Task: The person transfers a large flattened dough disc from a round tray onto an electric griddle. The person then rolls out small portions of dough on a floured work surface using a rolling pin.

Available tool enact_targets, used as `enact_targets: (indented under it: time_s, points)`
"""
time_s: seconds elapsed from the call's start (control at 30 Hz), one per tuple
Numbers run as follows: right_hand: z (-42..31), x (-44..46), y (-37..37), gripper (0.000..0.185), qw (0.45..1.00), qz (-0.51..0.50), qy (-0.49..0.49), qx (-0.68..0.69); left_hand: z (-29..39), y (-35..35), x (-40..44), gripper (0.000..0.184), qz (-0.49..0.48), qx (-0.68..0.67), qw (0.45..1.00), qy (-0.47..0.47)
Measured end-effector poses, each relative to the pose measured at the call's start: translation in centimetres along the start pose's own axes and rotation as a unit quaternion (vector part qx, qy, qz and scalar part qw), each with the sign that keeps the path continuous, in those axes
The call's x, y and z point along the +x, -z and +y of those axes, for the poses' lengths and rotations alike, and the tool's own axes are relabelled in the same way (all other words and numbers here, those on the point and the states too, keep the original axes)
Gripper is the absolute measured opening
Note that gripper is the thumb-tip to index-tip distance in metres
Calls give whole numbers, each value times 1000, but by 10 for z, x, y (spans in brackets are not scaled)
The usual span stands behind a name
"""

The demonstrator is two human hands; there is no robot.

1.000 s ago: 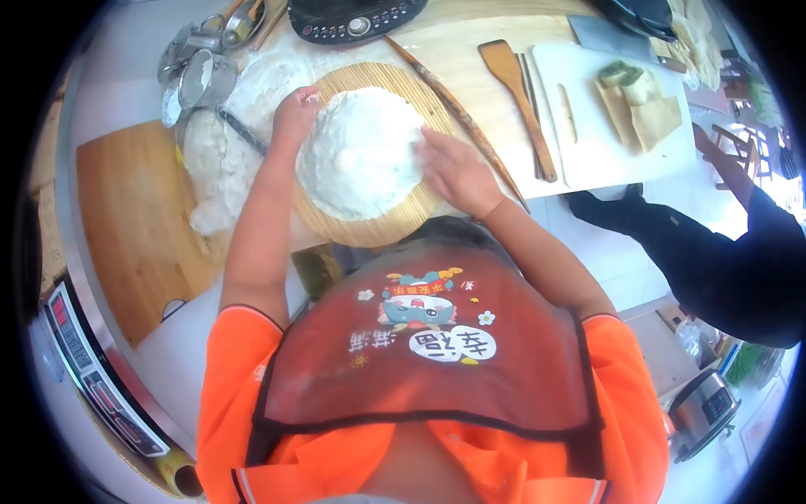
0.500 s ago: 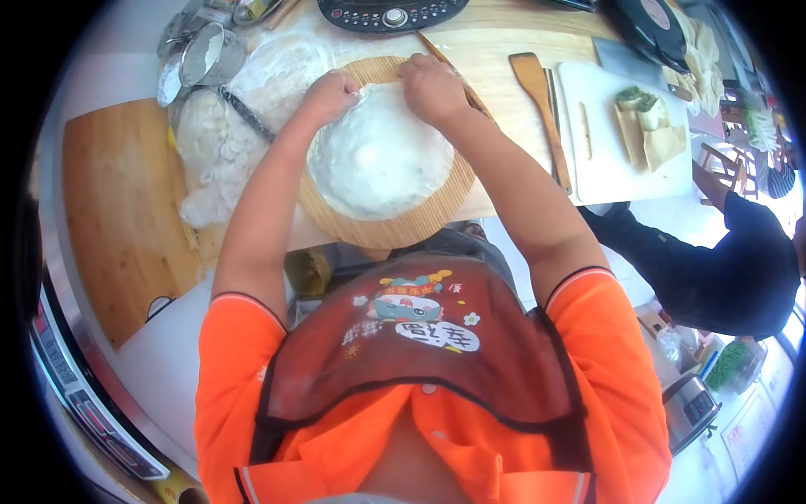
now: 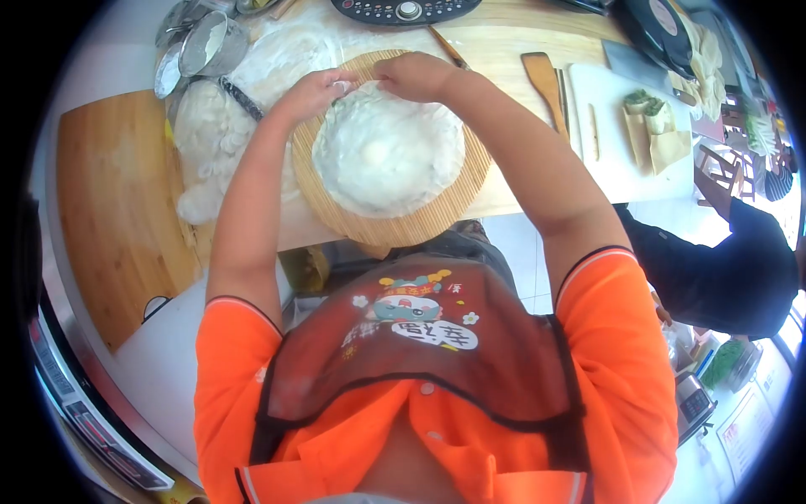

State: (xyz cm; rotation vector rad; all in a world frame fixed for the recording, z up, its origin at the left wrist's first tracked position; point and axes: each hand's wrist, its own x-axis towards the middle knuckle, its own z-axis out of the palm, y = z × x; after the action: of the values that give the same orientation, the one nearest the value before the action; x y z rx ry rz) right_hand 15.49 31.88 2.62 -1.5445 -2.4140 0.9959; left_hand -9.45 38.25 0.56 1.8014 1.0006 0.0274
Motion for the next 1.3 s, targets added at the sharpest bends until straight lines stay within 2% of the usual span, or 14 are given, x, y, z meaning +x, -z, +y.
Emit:
enact_targets:
  time_s: [0.03, 0.13, 0.27, 0.47, 0.57, 0.63, 0.77, 0.87, 0.93, 0.97, 1.07, 1.13, 1.17, 1.3]
  points:
    - [-2, 0, 4, 25, 1000, -17, -10, 17, -1, 4, 1, 32, -26, 59, 998, 2]
    - [9, -3, 1, 30, 999, -15, -31, 41, 9, 9, -4, 29, -116, 84, 988, 49]
    - [19, -8, 0, 35, 995, -46, -75, -41, -10, 8, 2, 31, -67, 153, 986, -14]
    - [4, -19, 8, 38, 995, -35, -82, 48, 9, 8, -9, 32, -56, 94, 994, 9]
    - [5, -25, -3, 36, 985, 22, -126, 114, 5, 4, -5, 34, -43, 55, 997, 13]
    - [21, -23, -4, 37, 992, -22, -115, 55, -7, 2, 0, 36, -51, 25, 998, 0]
    - [19, -25, 0, 40, 990, -52, -128, 42, -6, -12, 8, 41, 13, 83, 996, 20]
    - [13, -27, 2, 43, 984, -32, -136, 107, -7, -18, 9, 43, 55, 110, 992, 7]
    - [18, -31, -8, 44, 978, 29, -157, 135, -8, -19, 8, 42, 71, 103, 992, -6]
    - [21, -34, -11, 44, 973, 58, -168, 148, -9, -17, 8, 41, 65, 65, 996, 22]
    - [23, -38, 8, 45, 978, -87, -181, 58, -8, -4, 3, 39, 42, -9, 993, 108]
    - [17, -42, 16, 47, 976, -127, -175, -1, -19, 5, 3, 40, 25, -10, 986, 163]
    - [15, -44, 18, 49, 973, -148, -172, -30, -26, 9, 1, 39, -3, 0, 990, 140]
    - [18, -51, 12, 49, 974, -71, -184, 116, -30, 16, -6, 33, -75, 104, 990, 66]
